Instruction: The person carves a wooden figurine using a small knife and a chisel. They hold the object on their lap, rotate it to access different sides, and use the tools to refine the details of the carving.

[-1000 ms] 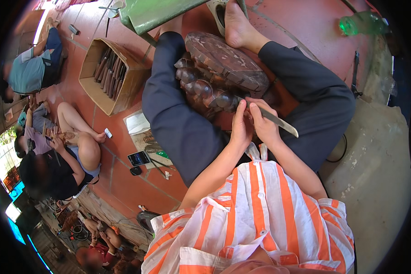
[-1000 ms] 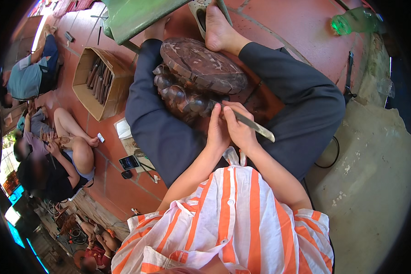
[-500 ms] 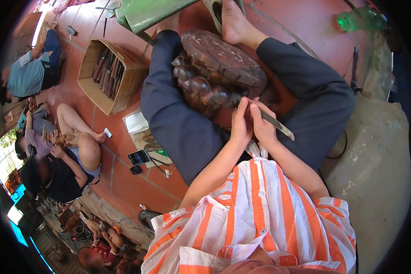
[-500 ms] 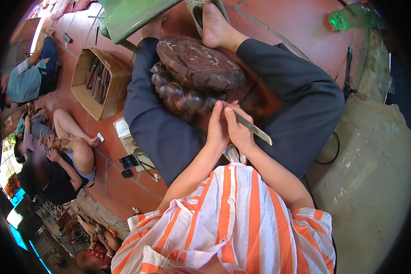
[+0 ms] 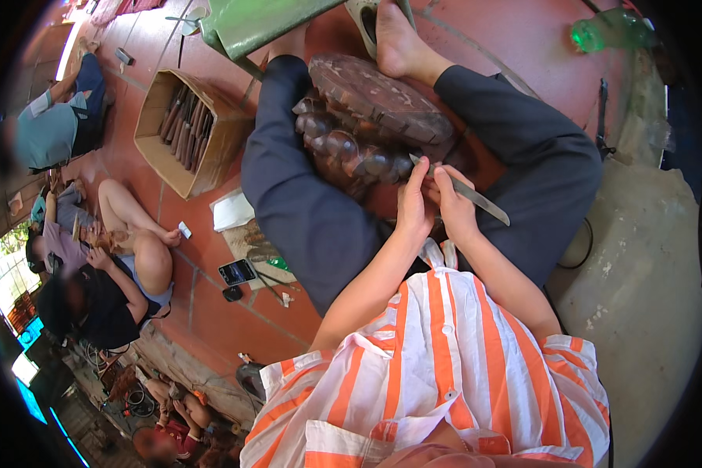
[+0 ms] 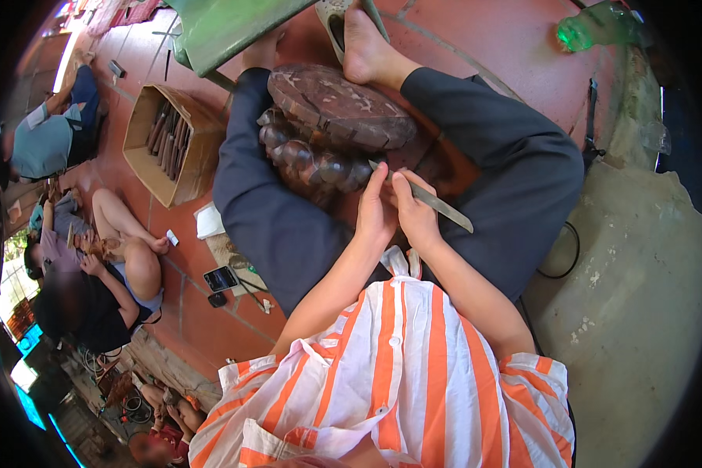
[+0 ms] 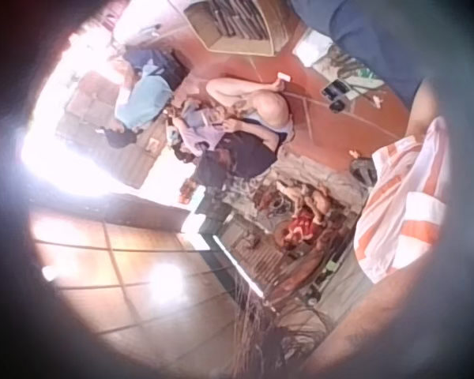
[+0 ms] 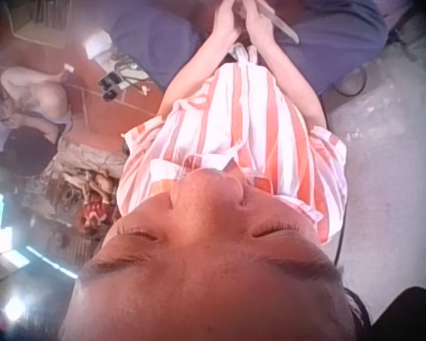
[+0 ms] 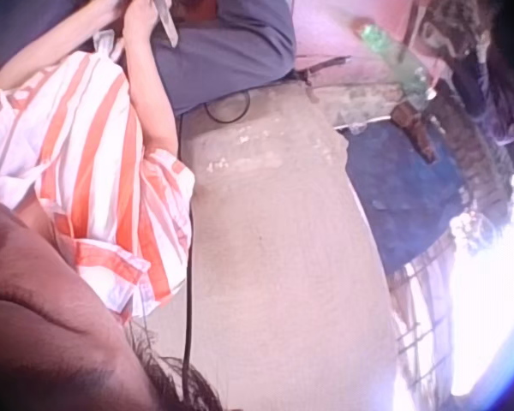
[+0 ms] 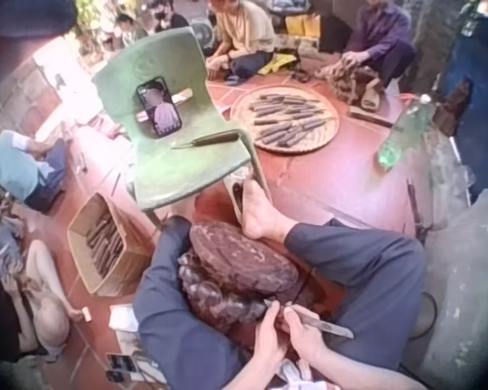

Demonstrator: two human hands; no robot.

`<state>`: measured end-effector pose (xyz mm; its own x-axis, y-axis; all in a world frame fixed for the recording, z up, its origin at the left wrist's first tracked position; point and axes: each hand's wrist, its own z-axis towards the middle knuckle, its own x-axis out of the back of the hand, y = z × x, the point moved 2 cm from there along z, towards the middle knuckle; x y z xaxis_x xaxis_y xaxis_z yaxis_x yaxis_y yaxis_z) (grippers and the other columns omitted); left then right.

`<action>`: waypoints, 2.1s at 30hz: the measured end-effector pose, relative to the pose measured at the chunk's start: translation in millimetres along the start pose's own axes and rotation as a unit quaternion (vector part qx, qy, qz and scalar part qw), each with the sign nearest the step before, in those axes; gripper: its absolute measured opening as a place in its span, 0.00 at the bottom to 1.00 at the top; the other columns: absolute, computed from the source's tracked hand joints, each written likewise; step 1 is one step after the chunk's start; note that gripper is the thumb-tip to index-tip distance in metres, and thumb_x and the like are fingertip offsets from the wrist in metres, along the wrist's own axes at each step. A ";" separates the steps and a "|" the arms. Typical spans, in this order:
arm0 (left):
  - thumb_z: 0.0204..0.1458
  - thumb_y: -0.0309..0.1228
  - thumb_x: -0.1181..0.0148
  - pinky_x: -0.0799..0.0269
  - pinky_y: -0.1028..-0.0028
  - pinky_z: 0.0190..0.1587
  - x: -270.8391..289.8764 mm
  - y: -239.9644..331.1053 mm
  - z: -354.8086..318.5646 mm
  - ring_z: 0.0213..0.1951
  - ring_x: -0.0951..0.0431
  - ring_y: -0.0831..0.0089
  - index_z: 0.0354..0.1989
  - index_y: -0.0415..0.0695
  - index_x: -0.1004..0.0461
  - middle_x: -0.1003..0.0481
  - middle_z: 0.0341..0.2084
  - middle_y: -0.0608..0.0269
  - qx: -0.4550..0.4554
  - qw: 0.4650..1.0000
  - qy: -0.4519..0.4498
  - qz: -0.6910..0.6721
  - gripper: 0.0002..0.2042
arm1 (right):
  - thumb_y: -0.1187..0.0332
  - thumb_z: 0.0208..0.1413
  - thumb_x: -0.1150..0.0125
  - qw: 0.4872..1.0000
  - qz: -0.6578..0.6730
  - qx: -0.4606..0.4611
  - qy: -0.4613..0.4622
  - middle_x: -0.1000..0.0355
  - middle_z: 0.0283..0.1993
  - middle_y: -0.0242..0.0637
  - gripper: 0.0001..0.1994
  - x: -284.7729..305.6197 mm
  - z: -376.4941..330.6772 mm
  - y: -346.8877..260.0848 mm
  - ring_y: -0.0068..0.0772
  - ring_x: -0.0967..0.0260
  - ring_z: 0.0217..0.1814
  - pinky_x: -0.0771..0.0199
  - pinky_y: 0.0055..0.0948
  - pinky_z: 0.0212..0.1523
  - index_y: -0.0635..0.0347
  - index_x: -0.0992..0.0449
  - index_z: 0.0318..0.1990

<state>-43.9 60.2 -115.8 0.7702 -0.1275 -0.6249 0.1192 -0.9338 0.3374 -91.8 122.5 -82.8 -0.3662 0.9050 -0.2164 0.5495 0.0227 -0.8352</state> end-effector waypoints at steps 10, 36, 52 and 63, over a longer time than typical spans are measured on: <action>0.55 0.48 0.42 0.33 0.70 0.47 5.3 1.2 3.9 0.40 0.26 0.73 0.36 0.47 0.28 0.26 0.34 0.65 0.009 1.000 -0.005 0.019 0.15 | 0.67 0.60 0.48 0.999 0.020 -0.045 -0.020 0.26 0.35 0.39 0.11 -5.2 3.7 -14.4 0.27 0.26 0.39 0.26 0.24 0.42 0.69 0.27 0.35; 0.48 0.44 0.34 0.35 0.79 0.30 8.3 0.3 2.7 0.29 0.29 0.82 0.34 0.45 0.27 0.27 0.28 0.70 -0.038 0.987 0.055 0.147 0.15 | 0.66 0.61 0.49 0.982 0.138 -0.104 0.073 0.26 0.38 0.49 0.13 6.0 6.1 -1.1 0.37 0.24 0.43 0.23 0.30 0.41 0.71 0.30 0.42; 0.54 0.41 0.41 0.35 0.73 0.52 5.5 9.6 -7.0 0.46 0.28 0.75 0.44 0.41 0.28 0.26 0.41 0.63 0.015 0.996 -0.083 0.011 0.16 | 0.70 0.57 0.46 0.988 -0.087 0.126 -0.030 0.25 0.45 0.45 0.10 -5.3 -3.3 -1.3 0.32 0.28 0.46 0.32 0.27 0.50 0.70 0.24 0.39; 0.52 0.42 0.38 0.33 0.76 0.38 15.5 5.6 0.5 0.38 0.28 0.80 0.38 0.45 0.26 0.27 0.33 0.71 0.035 0.999 -0.031 0.010 0.14 | 0.68 0.57 0.45 0.991 -0.113 0.059 -0.041 0.27 0.32 0.36 0.10 -7.7 -1.5 -17.8 0.21 0.29 0.36 0.31 0.22 0.37 0.69 0.24 0.34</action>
<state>-31.5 52.8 -124.0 0.7319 -0.1642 -0.6613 0.0590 -0.9516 0.3015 -97.7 115.8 -65.5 -0.5330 0.8444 -0.0530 0.3565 0.1674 -0.9192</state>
